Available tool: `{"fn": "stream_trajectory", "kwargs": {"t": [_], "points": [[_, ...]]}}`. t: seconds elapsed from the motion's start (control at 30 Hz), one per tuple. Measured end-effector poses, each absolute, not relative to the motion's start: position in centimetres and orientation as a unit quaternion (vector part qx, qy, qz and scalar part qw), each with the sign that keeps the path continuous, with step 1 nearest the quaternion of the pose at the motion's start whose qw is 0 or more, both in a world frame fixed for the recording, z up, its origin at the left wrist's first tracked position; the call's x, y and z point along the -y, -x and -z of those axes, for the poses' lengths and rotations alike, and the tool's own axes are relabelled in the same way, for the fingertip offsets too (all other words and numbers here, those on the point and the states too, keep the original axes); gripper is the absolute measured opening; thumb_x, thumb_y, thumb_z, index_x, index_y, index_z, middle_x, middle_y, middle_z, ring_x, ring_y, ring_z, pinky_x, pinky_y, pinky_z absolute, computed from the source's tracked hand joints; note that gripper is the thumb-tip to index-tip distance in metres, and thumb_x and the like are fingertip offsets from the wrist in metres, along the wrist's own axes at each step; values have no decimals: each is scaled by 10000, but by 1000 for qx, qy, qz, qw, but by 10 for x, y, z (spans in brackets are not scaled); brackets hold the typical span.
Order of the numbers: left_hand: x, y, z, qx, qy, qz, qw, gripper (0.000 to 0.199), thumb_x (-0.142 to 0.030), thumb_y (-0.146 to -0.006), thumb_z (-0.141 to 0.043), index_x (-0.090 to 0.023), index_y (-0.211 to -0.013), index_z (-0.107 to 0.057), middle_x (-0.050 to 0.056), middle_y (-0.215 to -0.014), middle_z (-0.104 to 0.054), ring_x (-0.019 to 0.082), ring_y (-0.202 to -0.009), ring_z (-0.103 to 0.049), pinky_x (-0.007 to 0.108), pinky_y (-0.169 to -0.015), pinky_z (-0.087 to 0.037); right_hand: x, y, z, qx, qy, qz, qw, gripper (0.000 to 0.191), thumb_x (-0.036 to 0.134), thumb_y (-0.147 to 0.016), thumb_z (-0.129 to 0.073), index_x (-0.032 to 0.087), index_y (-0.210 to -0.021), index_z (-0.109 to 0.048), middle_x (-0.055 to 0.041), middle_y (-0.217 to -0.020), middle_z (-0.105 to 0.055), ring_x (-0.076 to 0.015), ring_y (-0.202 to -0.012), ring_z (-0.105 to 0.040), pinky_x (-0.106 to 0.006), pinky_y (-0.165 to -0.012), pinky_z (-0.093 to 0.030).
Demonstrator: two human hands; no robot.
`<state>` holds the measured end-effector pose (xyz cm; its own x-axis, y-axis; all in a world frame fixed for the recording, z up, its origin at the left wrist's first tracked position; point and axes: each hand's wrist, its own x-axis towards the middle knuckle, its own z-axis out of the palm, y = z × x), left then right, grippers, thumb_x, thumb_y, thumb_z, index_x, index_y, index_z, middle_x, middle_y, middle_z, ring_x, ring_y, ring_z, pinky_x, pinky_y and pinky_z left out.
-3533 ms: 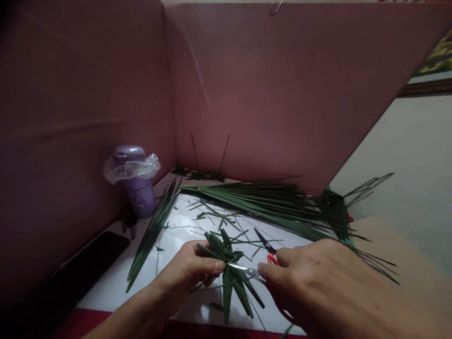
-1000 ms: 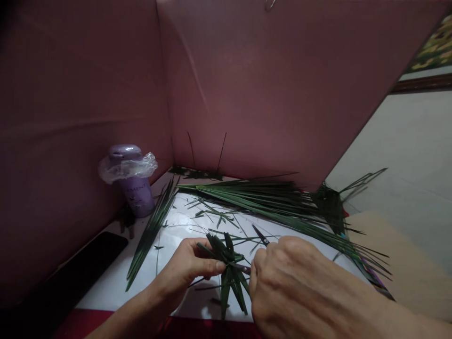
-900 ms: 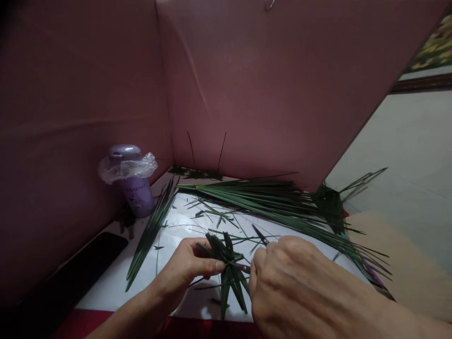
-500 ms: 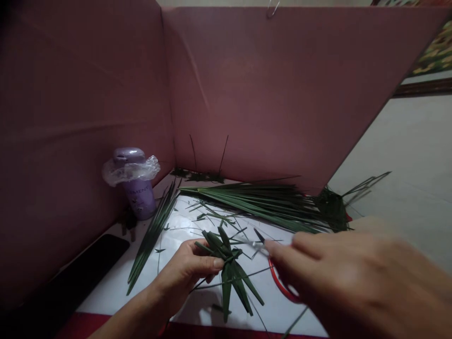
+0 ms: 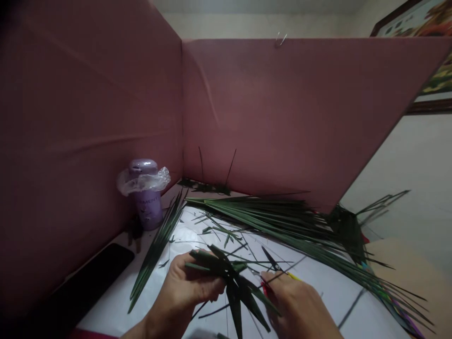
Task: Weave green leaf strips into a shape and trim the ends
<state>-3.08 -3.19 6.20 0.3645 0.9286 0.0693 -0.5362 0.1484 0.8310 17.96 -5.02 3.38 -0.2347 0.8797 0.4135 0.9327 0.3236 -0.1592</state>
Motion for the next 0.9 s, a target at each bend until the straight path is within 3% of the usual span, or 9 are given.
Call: {"fn": "stream_trajectory", "kwargs": {"t": [0.13, 0.57, 0.73, 0.83, 0.9], "points": [[32, 31, -61, -243, -402, -507, 723, 141, -198, -576, -755, -127, -654, -662, -2, -547, -535, 69, -502, -415, 197, -464, -308, 48, -164, -24, 812, 561, 7, 158, 182, 125, -714, -443, 234, -660, -579, -13, -613, -618, -158, -496, -550, -224, -457, -380], [28, 31, -55, -271, -420, -535, 681, 115, -181, -628, -706, -118, -711, -657, 11, -614, -540, 77, -540, -401, 209, -486, -321, 38, -159, 0, 829, 538, 91, 124, 384, -5, -742, -372, 190, -990, -591, -75, -768, -592, -190, -619, -568, -278, -536, -431], [26, 30, -54, -267, -415, -542, 680, 97, -166, -632, -693, -118, -700, -644, 6, -607, -536, 79, -538, -406, 216, -492, -323, 42, -160, -4, 808, 546, 56, 215, 252, 90, -781, -405, 211, -814, -624, -78, -814, -587, -199, -632, -577, -290, -538, -446], [25, 29, -52, -244, -405, -542, 694, 84, -160, -635, -677, -118, -684, -624, 10, -622, -538, 87, -552, -419, 219, -490, -317, 45, -156, -14, 763, 552, -103, 320, 170, 233, -815, -460, 221, -745, -615, -42, -757, -598, -193, -657, -566, -289, -588, -454], [24, 29, -51, -237, -396, -536, 707, 88, -162, -638, -672, -115, -689, -617, 11, -635, -534, 86, -559, -418, 217, -490, -308, 46, -152, -20, 686, 558, -247, 396, 193, 330, -816, -501, 214, -709, -613, -11, -639, -569, -174, -604, -539, -259, -540, -437]]}}
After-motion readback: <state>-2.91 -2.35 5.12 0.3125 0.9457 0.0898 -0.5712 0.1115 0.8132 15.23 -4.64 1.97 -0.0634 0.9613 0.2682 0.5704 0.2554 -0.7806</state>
